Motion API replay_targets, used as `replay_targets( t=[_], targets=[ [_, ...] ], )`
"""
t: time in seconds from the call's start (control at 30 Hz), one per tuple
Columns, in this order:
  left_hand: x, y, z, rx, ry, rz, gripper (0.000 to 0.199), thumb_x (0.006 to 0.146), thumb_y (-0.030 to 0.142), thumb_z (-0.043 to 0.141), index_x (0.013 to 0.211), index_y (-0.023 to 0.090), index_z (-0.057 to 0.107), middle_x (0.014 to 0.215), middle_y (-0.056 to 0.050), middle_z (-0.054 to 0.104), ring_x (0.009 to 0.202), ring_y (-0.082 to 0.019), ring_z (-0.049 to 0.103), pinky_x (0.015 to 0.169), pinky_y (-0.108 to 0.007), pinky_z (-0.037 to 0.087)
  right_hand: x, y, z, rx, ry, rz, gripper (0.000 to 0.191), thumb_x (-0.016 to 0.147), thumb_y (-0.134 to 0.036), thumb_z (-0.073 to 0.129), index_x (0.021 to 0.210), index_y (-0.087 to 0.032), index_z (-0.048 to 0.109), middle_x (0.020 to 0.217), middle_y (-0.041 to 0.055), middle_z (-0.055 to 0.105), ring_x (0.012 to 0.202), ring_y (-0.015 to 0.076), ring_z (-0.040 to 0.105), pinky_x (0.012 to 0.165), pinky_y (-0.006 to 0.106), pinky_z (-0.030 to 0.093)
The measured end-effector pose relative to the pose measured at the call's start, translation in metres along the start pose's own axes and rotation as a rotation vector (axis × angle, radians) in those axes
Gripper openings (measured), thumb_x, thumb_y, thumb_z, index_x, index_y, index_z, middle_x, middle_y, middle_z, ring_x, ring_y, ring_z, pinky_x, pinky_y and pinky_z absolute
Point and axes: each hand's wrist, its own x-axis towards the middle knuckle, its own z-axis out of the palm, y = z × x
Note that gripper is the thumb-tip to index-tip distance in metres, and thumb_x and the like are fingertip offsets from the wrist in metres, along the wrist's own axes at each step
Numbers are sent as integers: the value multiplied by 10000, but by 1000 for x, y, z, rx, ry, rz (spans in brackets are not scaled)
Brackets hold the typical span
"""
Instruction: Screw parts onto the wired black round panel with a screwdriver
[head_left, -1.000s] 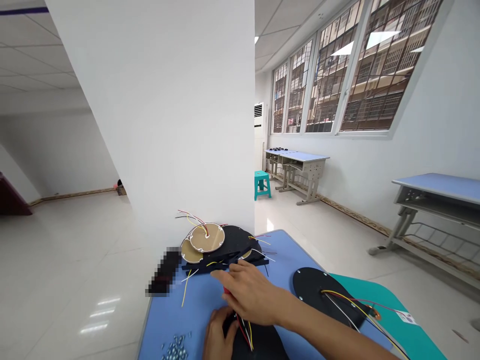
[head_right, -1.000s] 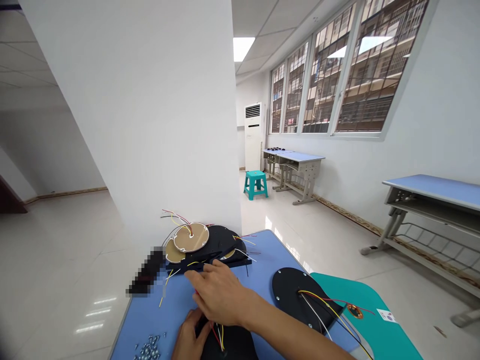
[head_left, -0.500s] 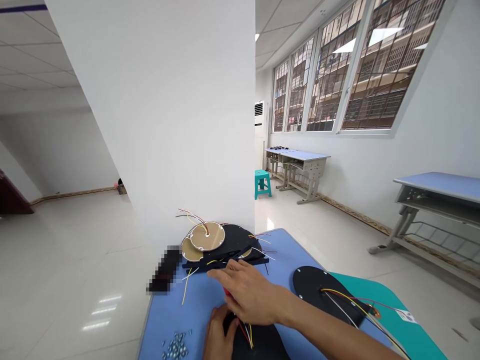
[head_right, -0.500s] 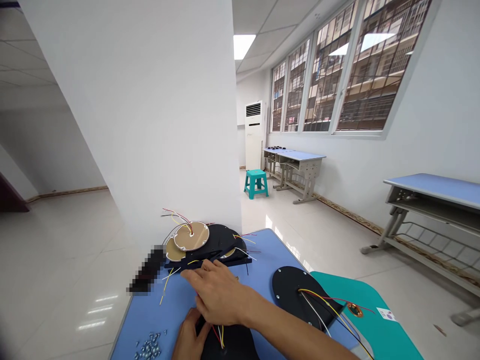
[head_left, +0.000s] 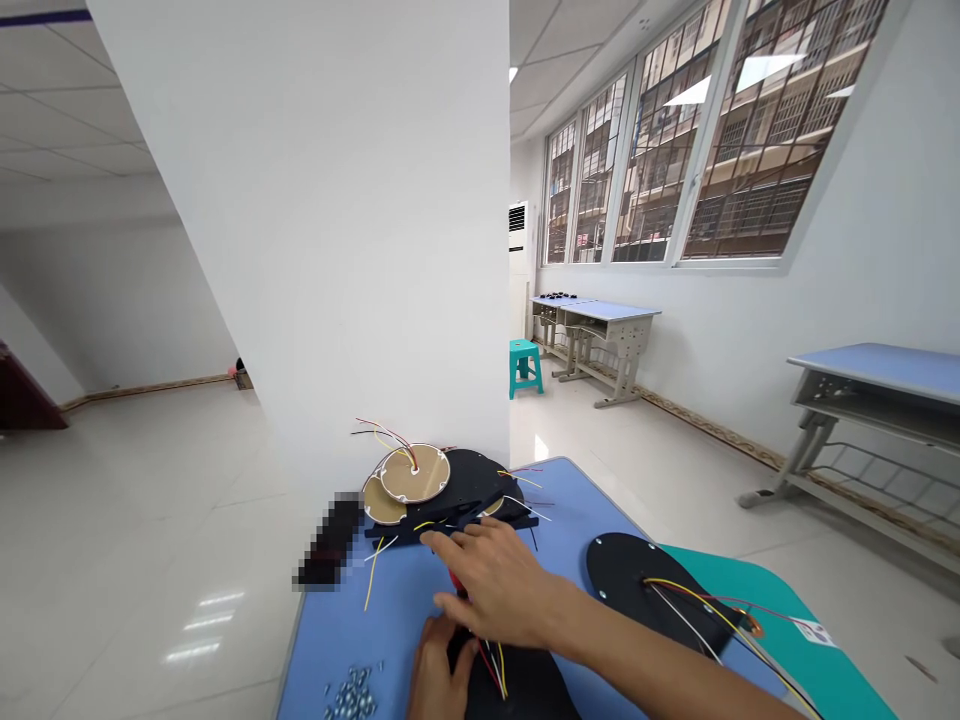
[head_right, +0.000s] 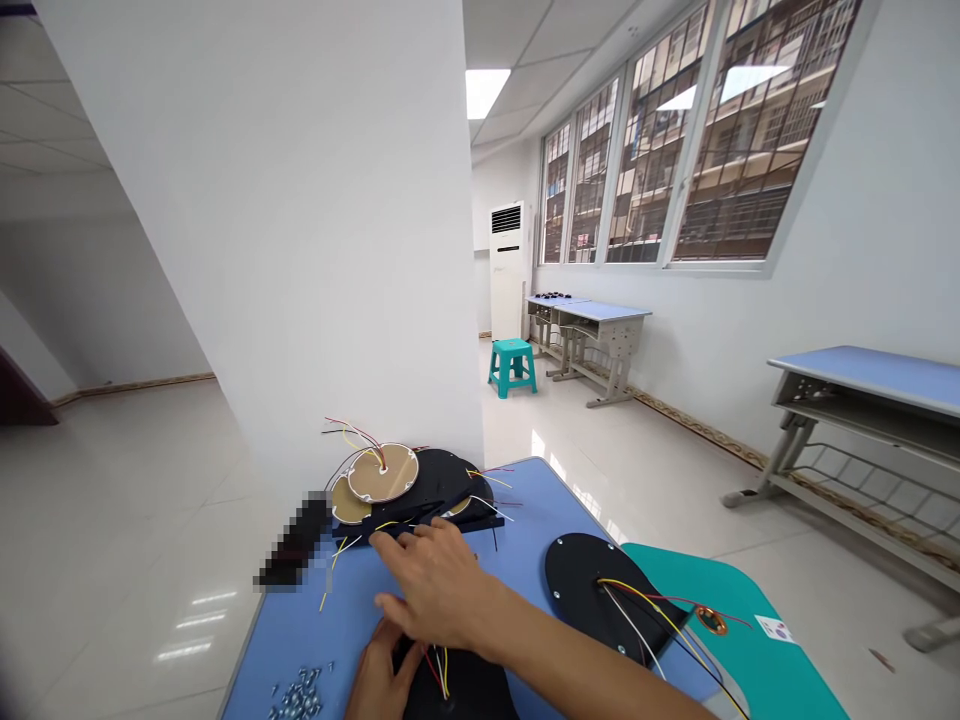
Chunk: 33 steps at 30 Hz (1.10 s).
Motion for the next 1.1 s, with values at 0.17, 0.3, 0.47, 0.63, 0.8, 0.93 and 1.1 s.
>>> replay_targets(
  t=[0.17, 0.3, 0.47, 0.63, 0.8, 0.93, 1.1],
  targets=[
    [0, 0, 0, 6, -6, 2, 273, 833, 307, 525, 1005, 186, 700, 1011, -97, 732, 1009, -263, 669, 927, -398, 509, 0, -1, 2, -46, -19, -33, 187, 883, -180, 530, 1057, -140, 589, 774, 71, 734, 701, 223, 679, 712, 340, 406],
    [0, 1, 0, 14, -10, 1, 295, 829, 298, 524, 1039, 175, 691, 1026, -98, 728, 1032, -257, 666, 942, -380, 502, -1, 0, 2, -39, 7, -36, 301, 887, -258, 555, 1170, -160, 533, 907, 66, 747, 806, 231, 691, 706, 323, 404],
    [-2, 1, 0, 20, 0, 8, 281, 836, 297, 507, 1009, 181, 695, 1012, -98, 729, 1009, -261, 670, 925, -396, 513, -3, -3, 5, -60, 2, -31, 205, 876, -211, 586, 1069, -144, 571, 774, 47, 750, 643, 211, 681, 649, 325, 376],
    [-6, 2, 5, 21, 45, 10, 294, 830, 269, 489, 1023, 200, 700, 1013, -81, 733, 1028, -248, 661, 950, -388, 502, 1, -6, 15, -46, 57, 93, 122, 888, -214, 610, 983, -145, 579, 743, 60, 755, 628, 216, 688, 650, 323, 377],
    [-12, -6, 14, 10, 130, -9, 341, 847, 306, 481, 1090, 168, 675, 1050, -99, 723, 993, -229, 680, 922, -370, 528, -10, 4, 19, 58, 169, 140, 199, 883, -201, 614, 1072, -191, 553, 792, 1, 757, 690, 208, 697, 688, 318, 429],
    [-24, -29, -12, 151, 420, 144, 314, 895, 425, 508, 1020, 215, 705, 975, -84, 727, 868, -217, 679, 784, -340, 557, -39, 18, 8, 179, 307, 209, 210, 946, -212, 511, 1156, -230, 509, 923, 9, 753, 793, 193, 688, 717, 312, 482],
    [-35, -53, -77, 770, 526, 428, 236, 908, 362, 545, 871, 235, 740, 811, -53, 726, 768, -225, 636, 725, -358, 534, -74, 25, -4, 551, 545, 266, 156, 962, -332, 491, 1101, -271, 528, 932, 17, 742, 828, 192, 694, 729, 316, 546]
  ],
)
